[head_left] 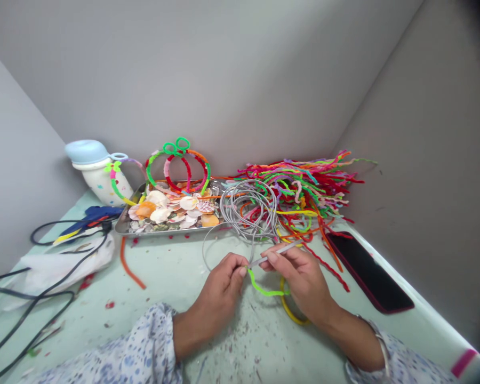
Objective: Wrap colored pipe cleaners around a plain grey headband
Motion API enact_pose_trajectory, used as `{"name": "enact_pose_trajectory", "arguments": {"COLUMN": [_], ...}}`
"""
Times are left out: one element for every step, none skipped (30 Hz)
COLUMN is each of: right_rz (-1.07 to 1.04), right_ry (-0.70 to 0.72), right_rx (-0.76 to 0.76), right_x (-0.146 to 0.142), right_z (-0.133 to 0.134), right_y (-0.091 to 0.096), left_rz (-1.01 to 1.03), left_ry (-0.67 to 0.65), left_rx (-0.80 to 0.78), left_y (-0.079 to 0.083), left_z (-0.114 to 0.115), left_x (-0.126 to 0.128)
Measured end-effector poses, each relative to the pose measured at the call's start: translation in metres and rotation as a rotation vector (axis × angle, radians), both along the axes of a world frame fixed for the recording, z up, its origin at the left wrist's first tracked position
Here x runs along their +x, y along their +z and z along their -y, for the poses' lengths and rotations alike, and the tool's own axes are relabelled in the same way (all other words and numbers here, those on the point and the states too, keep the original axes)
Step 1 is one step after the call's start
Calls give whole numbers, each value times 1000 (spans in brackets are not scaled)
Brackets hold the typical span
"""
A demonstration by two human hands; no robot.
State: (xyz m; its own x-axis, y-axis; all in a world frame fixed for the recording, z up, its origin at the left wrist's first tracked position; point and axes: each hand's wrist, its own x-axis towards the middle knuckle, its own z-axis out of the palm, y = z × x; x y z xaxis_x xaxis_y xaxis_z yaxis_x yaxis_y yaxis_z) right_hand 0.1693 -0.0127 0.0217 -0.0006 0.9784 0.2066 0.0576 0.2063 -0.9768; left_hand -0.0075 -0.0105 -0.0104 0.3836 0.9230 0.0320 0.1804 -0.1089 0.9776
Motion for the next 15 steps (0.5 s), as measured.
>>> {"name": "enact_pose_trajectory", "arguments": {"right_rz": [-11,-20,-26,-30,-32,-34,-35,-35,-35,-34,-32,-29,-25,-23,-24], "right_ry": [-11,-23,-34,-42,-48,-50,-52,-51,-48,-44,-38,-32,-26,-22,-17], "right_rx": [-8,-14,-18,-19,-16,-13,-10,-7,-8,-11,-15,-19,-24,-27,-28], "right_x": [0,1,1,1,1,1,1,1,0,0,0,0,0,0,0], "right_z": [0,-1,-1,-1,-2,-2,-2,-2,-1,-1,-1,0,0,1,1], "right_y": [0,0,0,0,0,-1,-1,0,0,0,0,0,1,1,1], "left_rz": [19,39,55,69,78,83,84,82,80,78,77,78,81,84,87], "left_ry": [-6,-12,-18,-22,-20,-15,-8,-1,7,15,22,28,32,34,32], "left_rx": [-21,-41,-62,-79,-91,-100,-105,-109,-111,-113,-115,-118,-120,-122,-122], "left_y": [0,1,1,1,2,2,2,3,3,2,2,2,2,2,2], "left_z": [0,0,0,0,0,0,0,0,0,0,0,-1,-1,-1,0], "left_x": [0,0,0,0,0,0,0,0,0,0,1,1,1,1,1]}}
